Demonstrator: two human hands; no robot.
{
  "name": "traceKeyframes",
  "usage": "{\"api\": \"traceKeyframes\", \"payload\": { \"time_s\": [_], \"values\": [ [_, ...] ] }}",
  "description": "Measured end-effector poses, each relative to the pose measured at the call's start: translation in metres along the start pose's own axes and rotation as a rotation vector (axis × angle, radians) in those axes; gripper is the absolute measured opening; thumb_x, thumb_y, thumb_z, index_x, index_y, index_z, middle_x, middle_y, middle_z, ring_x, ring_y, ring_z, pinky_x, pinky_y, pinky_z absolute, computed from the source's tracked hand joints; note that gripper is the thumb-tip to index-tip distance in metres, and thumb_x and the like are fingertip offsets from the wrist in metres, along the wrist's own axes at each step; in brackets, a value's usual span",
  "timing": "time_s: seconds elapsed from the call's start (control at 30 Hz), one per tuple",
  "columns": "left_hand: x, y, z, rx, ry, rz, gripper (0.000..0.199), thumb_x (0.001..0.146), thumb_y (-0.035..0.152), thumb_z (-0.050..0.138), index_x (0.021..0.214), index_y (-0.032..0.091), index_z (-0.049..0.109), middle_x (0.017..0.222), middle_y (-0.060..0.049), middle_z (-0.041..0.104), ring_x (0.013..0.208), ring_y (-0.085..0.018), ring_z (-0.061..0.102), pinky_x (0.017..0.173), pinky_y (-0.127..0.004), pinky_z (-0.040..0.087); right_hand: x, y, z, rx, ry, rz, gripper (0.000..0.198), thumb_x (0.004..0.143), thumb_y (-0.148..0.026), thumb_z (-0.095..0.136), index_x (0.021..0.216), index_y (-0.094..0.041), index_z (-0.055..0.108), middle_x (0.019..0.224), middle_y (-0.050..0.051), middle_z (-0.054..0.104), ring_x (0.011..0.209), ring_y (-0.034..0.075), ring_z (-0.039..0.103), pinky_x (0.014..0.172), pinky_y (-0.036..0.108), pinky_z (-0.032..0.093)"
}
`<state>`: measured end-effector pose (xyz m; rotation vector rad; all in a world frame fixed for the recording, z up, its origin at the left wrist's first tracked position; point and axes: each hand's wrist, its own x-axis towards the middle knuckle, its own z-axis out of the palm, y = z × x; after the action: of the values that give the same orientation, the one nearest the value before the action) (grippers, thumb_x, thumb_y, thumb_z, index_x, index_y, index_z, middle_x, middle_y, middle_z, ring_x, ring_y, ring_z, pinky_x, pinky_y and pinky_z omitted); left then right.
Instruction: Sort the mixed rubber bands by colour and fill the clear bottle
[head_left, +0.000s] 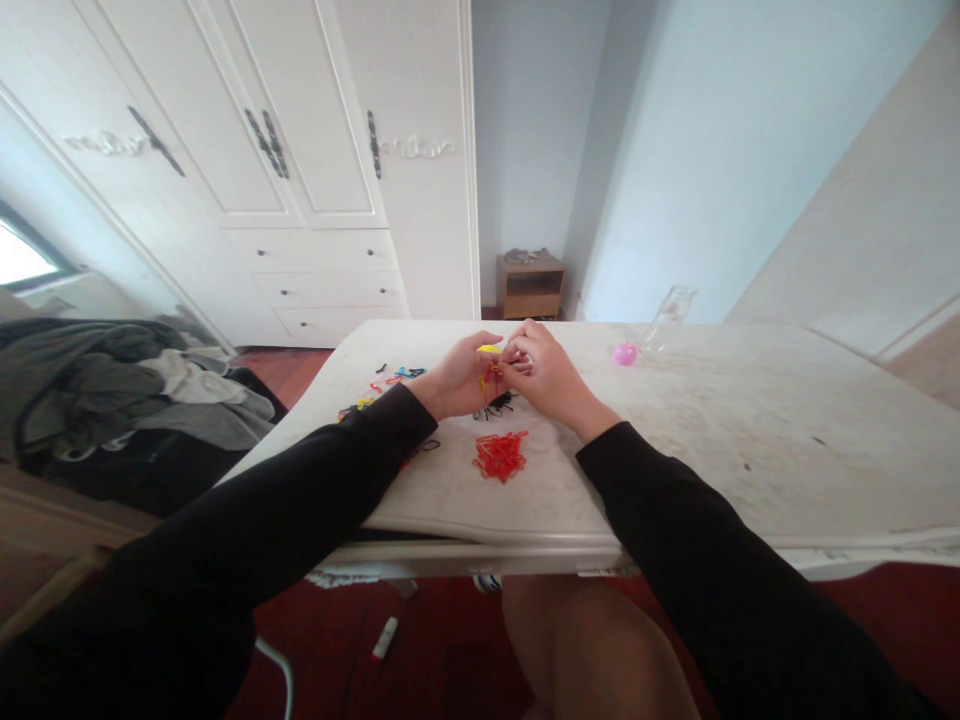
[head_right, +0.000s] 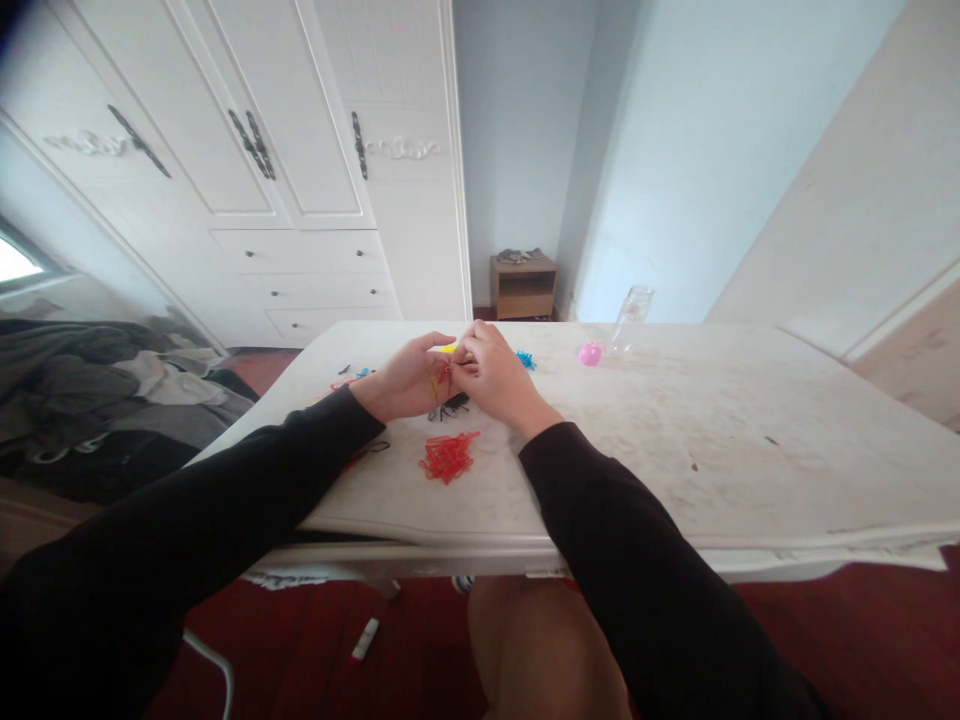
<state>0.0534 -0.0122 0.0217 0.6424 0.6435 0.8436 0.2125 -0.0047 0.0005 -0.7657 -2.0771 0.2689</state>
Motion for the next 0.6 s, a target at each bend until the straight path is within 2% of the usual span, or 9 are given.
{"api": "traceKeyframes", "payload": {
  "time_s": [0.1, 0.27, 0.37, 0.47, 0.6],
  "values": [
    [0.000, -0.001, 0.000, -0.003, 0.026, -0.008, 0.035, 0.101, 0.024, 0.040, 0.104, 0.002, 0.067, 0.079, -0.016, 0.074, 0.061, -0.016, 0.067, 0.063, -0.024, 0.057, 0.001, 0.001, 0.000, 0.020, 0.053, 0.034, 0.011, 0.085, -0.017, 0.061, 0.076, -0.021, 0.056, 0.091, 0.005, 0.053, 0.093, 0.023, 0.053, 0.086, 0.039, 0.043],
    [0.003, -0.001, -0.001, -0.033, 0.054, -0.014, 0.037, 0.101, 0.025, 0.040, 0.114, 0.000, 0.065, 0.080, -0.015, 0.072, 0.064, -0.018, 0.069, 0.067, -0.025, 0.060, 0.003, -0.001, -0.003, 0.071, 0.080, 0.127, 0.008, 0.084, -0.020, 0.061, 0.077, -0.021, 0.059, 0.092, 0.005, 0.055, 0.092, 0.022, 0.054, 0.085, 0.038, 0.044],
    [0.002, 0.002, -0.002, -0.058, 0.086, 0.006, 0.041, 0.101, 0.027, 0.041, 0.119, -0.002, 0.063, 0.076, -0.013, 0.070, 0.062, -0.018, 0.068, 0.065, -0.025, 0.060, 0.003, -0.007, -0.012, 0.140, 0.040, 0.169, 0.005, 0.082, -0.021, 0.063, 0.077, -0.020, 0.063, 0.093, 0.004, 0.057, 0.089, 0.020, 0.054, 0.078, 0.035, 0.043],
    [0.000, 0.007, -0.004, -0.128, 0.151, 0.107, 0.046, 0.099, 0.029, 0.042, 0.129, -0.002, 0.059, 0.083, -0.015, 0.071, 0.063, -0.018, 0.069, 0.060, -0.025, 0.060, 0.003, -0.013, -0.024, 0.272, -0.170, 0.185, 0.005, 0.079, -0.022, 0.066, 0.075, -0.019, 0.067, 0.092, 0.003, 0.062, 0.081, 0.016, 0.055, 0.071, 0.032, 0.041],
    [-0.002, 0.012, -0.005, -0.224, 0.213, 0.201, 0.054, 0.097, 0.028, 0.045, 0.143, 0.001, 0.051, 0.105, -0.021, 0.073, 0.090, -0.022, 0.076, 0.071, -0.023, 0.063, 0.001, -0.021, -0.033, 0.400, -0.553, 0.158, 0.006, 0.074, -0.017, 0.068, 0.070, -0.020, 0.071, 0.087, 0.002, 0.067, 0.080, 0.015, 0.057, 0.072, 0.032, 0.044]
  ]
}}
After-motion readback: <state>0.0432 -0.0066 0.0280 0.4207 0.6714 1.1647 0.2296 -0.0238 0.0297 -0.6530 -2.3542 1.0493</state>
